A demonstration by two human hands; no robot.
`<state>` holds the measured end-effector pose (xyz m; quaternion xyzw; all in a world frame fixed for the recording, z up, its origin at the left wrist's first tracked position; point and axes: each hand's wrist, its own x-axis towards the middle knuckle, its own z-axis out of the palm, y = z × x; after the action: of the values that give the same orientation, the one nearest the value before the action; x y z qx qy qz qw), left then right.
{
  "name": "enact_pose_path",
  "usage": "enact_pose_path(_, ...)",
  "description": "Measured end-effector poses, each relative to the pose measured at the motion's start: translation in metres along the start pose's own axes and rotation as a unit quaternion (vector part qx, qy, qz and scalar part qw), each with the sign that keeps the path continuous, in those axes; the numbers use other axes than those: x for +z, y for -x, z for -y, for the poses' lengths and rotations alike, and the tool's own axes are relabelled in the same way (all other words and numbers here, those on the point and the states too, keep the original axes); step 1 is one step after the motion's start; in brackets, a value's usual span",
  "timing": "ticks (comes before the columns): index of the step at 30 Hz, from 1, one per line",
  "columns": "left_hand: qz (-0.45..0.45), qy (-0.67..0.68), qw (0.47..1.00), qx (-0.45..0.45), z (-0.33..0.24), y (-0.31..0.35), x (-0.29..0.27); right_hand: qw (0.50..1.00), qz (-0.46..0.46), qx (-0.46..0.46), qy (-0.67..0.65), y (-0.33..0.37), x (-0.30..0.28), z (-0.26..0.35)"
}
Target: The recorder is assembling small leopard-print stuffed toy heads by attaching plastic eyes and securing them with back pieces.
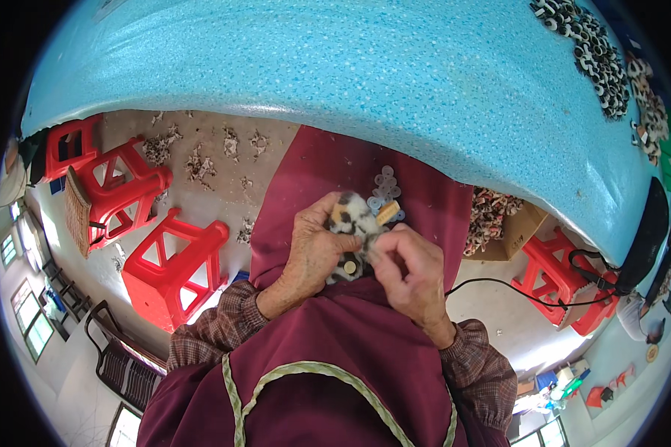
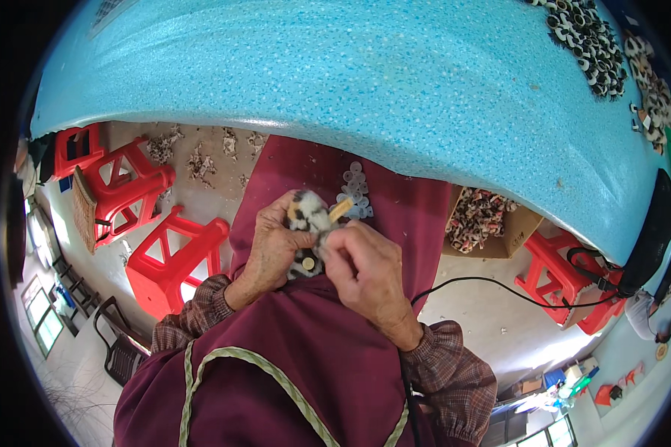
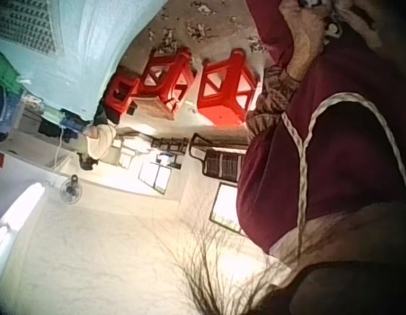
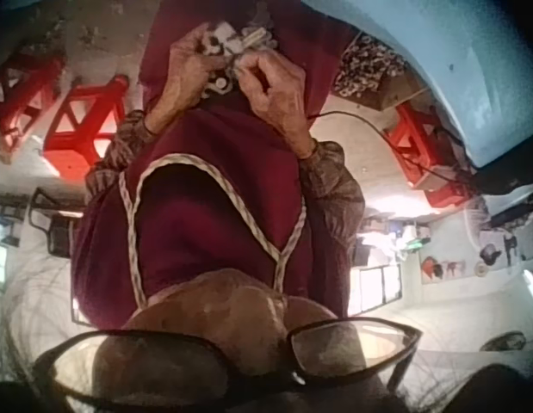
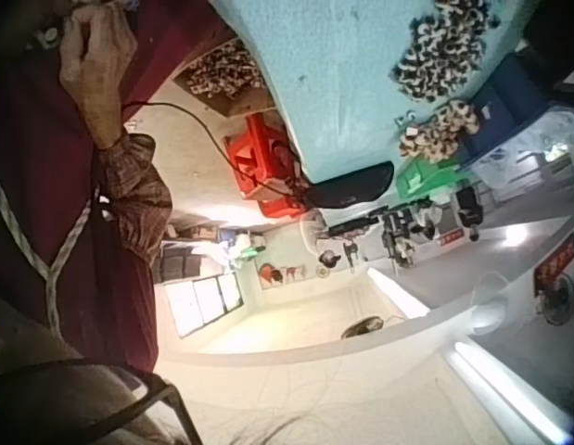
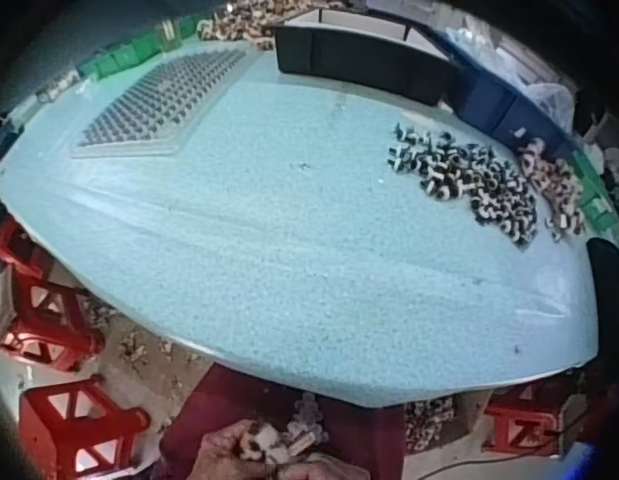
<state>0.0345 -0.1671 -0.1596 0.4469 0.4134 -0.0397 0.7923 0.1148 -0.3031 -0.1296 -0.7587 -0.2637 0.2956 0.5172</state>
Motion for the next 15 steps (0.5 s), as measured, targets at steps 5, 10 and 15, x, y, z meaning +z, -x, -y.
enact_pose_path(5,0.058,0.028,0.996,-0.063,-0.003,-0.002,-0.011,0.999,0.023,-0.028,-0.033,-0.003,-0.021,-0.01)
enact_pose_path(10,0.081,0.065,0.989,-0.102,-0.012,-0.001,-0.006,0.948,0.048,0.21,-0.232,-0.002,-0.023,-0.014)
enact_pose_path(15,-0.014,-0.048,0.995,0.084,-0.011,0.003,-0.001,0.903,0.049,0.241,-0.352,0.008,-0.008,-0.025)
